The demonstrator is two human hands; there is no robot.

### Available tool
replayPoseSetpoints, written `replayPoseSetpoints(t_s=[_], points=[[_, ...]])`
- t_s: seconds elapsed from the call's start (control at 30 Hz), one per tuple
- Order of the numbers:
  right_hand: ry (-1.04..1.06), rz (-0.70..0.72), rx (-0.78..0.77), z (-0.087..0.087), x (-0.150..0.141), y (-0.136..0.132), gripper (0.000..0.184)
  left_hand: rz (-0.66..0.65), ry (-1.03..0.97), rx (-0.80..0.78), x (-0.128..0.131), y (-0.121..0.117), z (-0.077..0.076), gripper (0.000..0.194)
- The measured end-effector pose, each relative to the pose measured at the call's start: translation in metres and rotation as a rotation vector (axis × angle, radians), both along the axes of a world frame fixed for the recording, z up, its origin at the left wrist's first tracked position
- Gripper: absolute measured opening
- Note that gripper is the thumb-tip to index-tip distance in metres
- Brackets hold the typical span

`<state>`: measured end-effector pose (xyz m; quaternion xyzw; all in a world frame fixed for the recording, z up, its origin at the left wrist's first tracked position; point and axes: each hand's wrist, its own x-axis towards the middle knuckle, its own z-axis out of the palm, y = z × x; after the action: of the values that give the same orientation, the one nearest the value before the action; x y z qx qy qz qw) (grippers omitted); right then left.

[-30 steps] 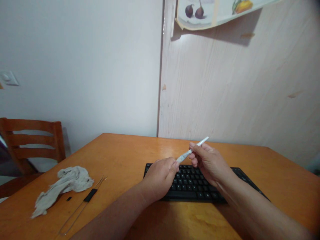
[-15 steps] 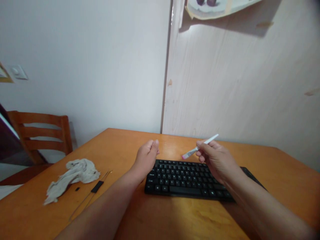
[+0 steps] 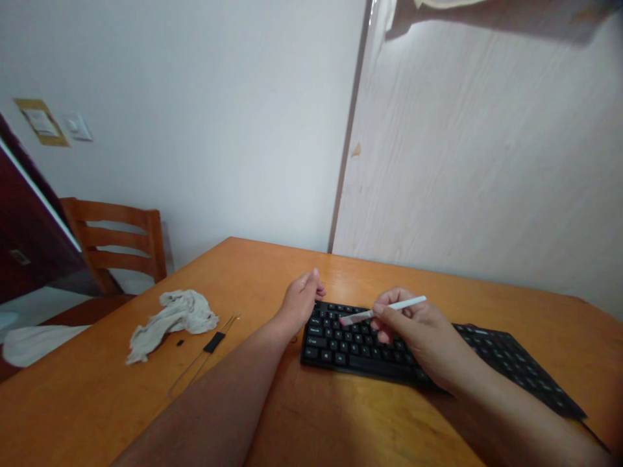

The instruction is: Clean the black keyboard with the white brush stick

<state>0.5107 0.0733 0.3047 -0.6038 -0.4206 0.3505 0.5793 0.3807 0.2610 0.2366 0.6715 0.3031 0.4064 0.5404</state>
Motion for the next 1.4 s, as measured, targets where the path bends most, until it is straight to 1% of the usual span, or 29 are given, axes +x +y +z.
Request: replayPoseSetpoints(t_s=[0.13, 0.27, 0.43, 0.57, 0.67, 0.87, 0.97, 1.23, 1.4], points=[[0.019, 0.042, -0.017, -0.004, -0.013, 0.003, 0.037, -0.016, -0.021, -0.015, 0.001, 0.004, -0.005, 0.058], [0.043, 0.072, -0.014, -0.003, -0.023, 0.011, 0.037, -0.019, -0.009, -0.018, 0.002, 0.007, -0.009, 0.059], [0.032, 0.13, -0.003, -0.008, -0.034, 0.024, 0.036, -0.014, -0.01, -0.025, 0.001, 0.006, -0.006, 0.06], [-0.045, 0.175, -0.002, -0.013, -0.041, 0.033, 0.032, -0.015, -0.012, -0.021, 0.0, 0.004, -0.004, 0.059], [-0.095, 0.182, -0.015, -0.016, -0.044, 0.036, 0.031, -0.013, -0.01, -0.019, 0.0, 0.004, -0.004, 0.059], [-0.147, 0.208, -0.03, -0.023, -0.041, 0.038, 0.029, -0.014, -0.023, -0.024, 0.002, 0.006, -0.006, 0.06], [-0.15, 0.197, -0.039, -0.025, -0.038, 0.036, 0.03, -0.008, -0.022, -0.033, 0.002, 0.005, -0.006, 0.06], [-0.18, 0.19, -0.078, -0.026, -0.025, 0.022, 0.027, 0.008, -0.029, -0.049, 0.002, 0.002, -0.002, 0.059], [-0.168, 0.17, -0.092, -0.028, -0.016, 0.013, 0.027, -0.003, -0.038, -0.059, 0.003, 0.005, -0.005, 0.059]])
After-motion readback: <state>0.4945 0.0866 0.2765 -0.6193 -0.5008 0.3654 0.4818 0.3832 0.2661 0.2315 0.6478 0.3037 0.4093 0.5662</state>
